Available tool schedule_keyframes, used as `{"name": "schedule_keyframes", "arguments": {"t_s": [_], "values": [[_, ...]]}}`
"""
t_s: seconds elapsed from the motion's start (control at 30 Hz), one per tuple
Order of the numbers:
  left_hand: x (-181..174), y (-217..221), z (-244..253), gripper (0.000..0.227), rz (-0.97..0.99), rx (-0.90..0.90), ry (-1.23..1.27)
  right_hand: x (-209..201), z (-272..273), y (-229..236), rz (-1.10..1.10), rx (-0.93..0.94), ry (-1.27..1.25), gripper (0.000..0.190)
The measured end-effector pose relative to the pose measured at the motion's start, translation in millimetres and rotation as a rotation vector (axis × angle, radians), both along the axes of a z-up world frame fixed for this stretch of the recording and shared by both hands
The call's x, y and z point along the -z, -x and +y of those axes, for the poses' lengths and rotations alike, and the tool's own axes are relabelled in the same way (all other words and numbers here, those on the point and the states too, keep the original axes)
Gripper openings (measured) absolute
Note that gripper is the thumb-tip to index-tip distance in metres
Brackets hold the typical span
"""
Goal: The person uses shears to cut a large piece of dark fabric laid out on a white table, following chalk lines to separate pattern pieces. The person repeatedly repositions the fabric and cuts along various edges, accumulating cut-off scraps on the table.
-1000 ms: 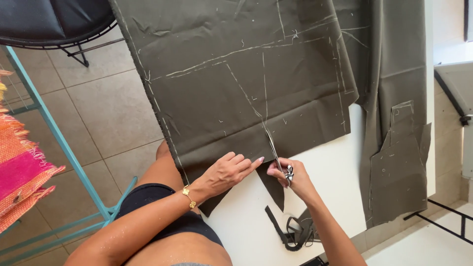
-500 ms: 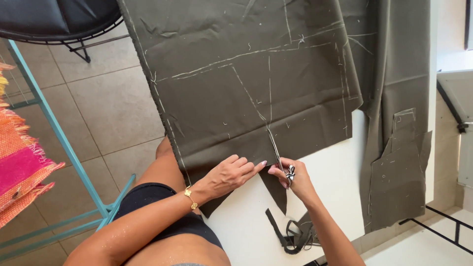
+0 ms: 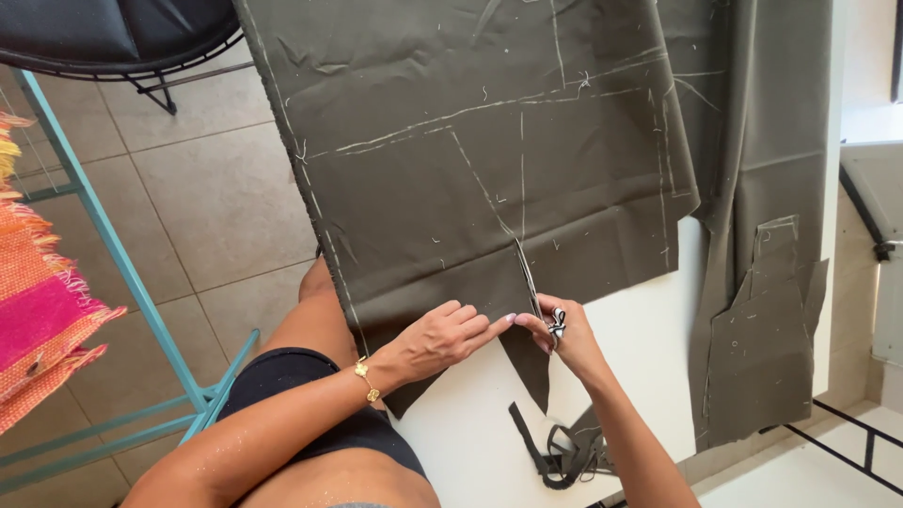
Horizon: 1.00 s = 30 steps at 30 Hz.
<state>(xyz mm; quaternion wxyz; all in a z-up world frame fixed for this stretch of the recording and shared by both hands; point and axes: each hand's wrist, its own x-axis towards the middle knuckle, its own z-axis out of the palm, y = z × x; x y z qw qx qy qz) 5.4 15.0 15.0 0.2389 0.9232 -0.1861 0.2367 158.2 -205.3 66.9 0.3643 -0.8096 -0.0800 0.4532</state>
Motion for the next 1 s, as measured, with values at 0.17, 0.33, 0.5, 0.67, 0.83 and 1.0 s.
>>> {"name": "schedule_keyframes", "arguments": {"t_s": [0.17,0.33,0.5,0.67,0.83,1.0], "values": [[-1.2,-2.1,2.2,0.048,-0.021,0.018,0.040,-9.6,16.4,-9.2,0.025,-0.002,-0.018,0.041],[-1.0,-2.3,2.7,0.048,-0.018,0.002,0.059,-4.8,15.4,-10.7,0.006,-0.022,0.011,0.042],[0.3,-2.8,1.6,0.049,-0.030,-0.017,0.043,2.6,8.4,-10.7,-0.004,-0.007,0.018,0.042],[2.3,-2.0,0.9,0.050,-0.031,-0.015,0.063,-4.8,13.6,-13.2,0.025,0.004,-0.015,0.040],[7.8,-1.3,-0.2,0.047,-0.024,-0.008,0.076,8.3,7.9,-21.1,0.069,0.037,-0.071,0.035],[5.4,-2.5,0.9,0.045,-0.026,-0.025,0.087,10.2,3.0,-29.6,0.137,0.029,-0.139,0.020]]}}
